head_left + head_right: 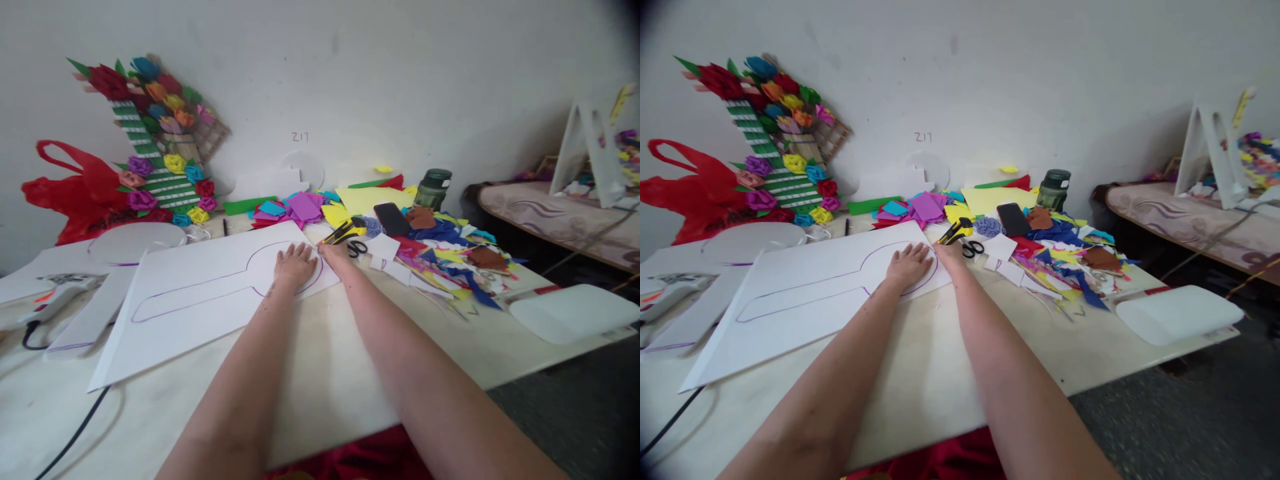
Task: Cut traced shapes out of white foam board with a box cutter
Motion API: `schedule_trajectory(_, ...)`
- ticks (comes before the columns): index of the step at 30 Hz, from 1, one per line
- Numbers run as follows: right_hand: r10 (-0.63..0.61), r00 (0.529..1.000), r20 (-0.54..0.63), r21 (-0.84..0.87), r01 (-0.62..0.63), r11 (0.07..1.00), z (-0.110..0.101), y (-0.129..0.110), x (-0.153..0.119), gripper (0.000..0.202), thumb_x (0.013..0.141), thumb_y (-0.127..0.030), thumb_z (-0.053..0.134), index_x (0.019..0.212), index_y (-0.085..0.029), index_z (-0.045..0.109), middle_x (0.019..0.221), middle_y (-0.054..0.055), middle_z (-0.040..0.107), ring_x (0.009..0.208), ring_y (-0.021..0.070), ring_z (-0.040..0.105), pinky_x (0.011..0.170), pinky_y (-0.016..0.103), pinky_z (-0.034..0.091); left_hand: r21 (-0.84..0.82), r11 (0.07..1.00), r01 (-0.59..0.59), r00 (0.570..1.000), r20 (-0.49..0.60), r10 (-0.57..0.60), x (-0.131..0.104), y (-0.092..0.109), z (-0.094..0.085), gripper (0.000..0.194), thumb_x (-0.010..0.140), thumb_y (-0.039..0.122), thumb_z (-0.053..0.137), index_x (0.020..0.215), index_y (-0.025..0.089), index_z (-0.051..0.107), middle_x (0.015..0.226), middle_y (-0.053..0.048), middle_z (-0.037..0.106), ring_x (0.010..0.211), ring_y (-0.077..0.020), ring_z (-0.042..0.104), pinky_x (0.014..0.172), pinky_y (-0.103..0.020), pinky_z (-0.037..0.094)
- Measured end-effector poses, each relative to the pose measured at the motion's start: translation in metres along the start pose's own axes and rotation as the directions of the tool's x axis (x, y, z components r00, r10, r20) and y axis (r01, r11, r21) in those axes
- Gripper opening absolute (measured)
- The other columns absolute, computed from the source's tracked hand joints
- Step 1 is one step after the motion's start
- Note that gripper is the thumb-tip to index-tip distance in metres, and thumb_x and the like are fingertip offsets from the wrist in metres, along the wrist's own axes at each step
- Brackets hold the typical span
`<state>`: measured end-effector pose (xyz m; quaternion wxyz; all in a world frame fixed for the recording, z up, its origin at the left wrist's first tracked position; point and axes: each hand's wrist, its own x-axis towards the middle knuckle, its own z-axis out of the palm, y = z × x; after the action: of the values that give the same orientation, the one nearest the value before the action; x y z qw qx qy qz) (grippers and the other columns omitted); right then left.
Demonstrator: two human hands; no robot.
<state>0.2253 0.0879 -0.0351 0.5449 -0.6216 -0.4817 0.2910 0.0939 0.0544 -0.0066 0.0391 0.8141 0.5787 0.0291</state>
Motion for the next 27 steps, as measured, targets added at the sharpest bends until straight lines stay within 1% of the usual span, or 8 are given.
schedule_trajectory(5,0.025,1.000,-0.004,0.005,-0.025,1.000,0.0019,0.0002,0.0027,0.015,0.059,-0.017,0.054,0.070,-0.015,0.065,0.074,0.006,0.068,0.075,0.0171,0.064,0.070,0.025,0.048,-0.003,1.000,0.006,1.000,0.006,-0.006,-0.0009,0.0008,-0.0014,0.058,0.089,0.051,0.017,0.142,0.029,0.027,0.152,0.004,0.017,0.139,-0.0228,0.012,0.109,-0.051,0.014)
schedule_trajectory(9,0.019,1.000,-0.022,-0.010,-0.019,1.000,0.0009,-0.0026,0.0008,0.012,0.059,-0.016,0.054,0.067,-0.015,0.064,0.077,0.006,0.069,0.078,0.0171,0.064,0.073,0.025,0.048,-0.005,1.000,0.000,1.000,-0.007,0.000,0.0003,-0.0006,0.0010,0.057,0.089,0.051,0.017,0.142,0.031,0.027,0.152,0.004,0.018,0.139,-0.0225,0.013,0.109,-0.051,0.014)
schedule_trajectory(12,0.001,1.000,-0.020,-0.010,-0.001,1.000,-0.0002,-0.0038,-0.0008,0.010,0.059,-0.016,0.054,0.064,-0.016,0.063,0.075,0.006,0.069,0.077,0.0167,0.064,0.073,0.025,0.048,-0.009,1.000,-0.003,1.000,-0.010,0.003,0.0017,-0.0018,0.0026,0.057,0.089,0.052,0.018,0.141,0.032,0.028,0.152,0.004,0.018,0.139,-0.0225,0.013,0.109,-0.051,0.014)
schedule_trajectory(16,-0.012,1.000,-0.014,-0.004,0.012,1.000,-0.0004,-0.0029,-0.0007,0.010,0.060,-0.017,0.054,0.065,-0.016,0.063,0.075,0.006,0.068,0.077,0.0166,0.064,0.071,0.024,0.048,-0.013,1.000,-0.005,1.000,-0.009,0.005,0.0016,-0.0019,0.0020,0.057,0.089,0.052,0.018,0.142,0.031,0.028,0.152,0.004,0.019,0.139,-0.0227,0.013,0.109,-0.051,0.014)
schedule_trajectory(22,0.005,1.000,-0.019,0.016,-0.005,1.000,-0.0013,-0.0025,-0.0029,0.014,0.060,-0.018,0.054,0.069,-0.015,0.065,0.071,0.005,0.068,0.072,0.0165,0.063,0.067,0.024,0.048,-0.011,1.000,-0.002,1.000,-0.008,0.002,-0.0013,-0.0002,-0.0004,0.057,0.089,0.051,0.018,0.141,0.031,0.028,0.152,0.004,0.018,0.139,-0.0226,0.013,0.109,-0.051,0.014)
schedule_trajectory(27,0.014,1.000,-0.008,-0.001,-0.014,1.000,-0.0040,-0.0058,-0.0052,0.013,0.058,-0.015,0.054,0.066,-0.016,0.064,0.068,0.004,0.066,0.072,0.0165,0.063,0.068,0.024,0.048,-0.007,1.000,0.003,1.000,0.002,-0.003,-0.0004,0.0000,-0.0005,0.059,0.089,0.051,0.017,0.142,0.029,0.027,0.152,0.004,0.018,0.139,-0.0227,0.013,0.109,-0.051,0.014)
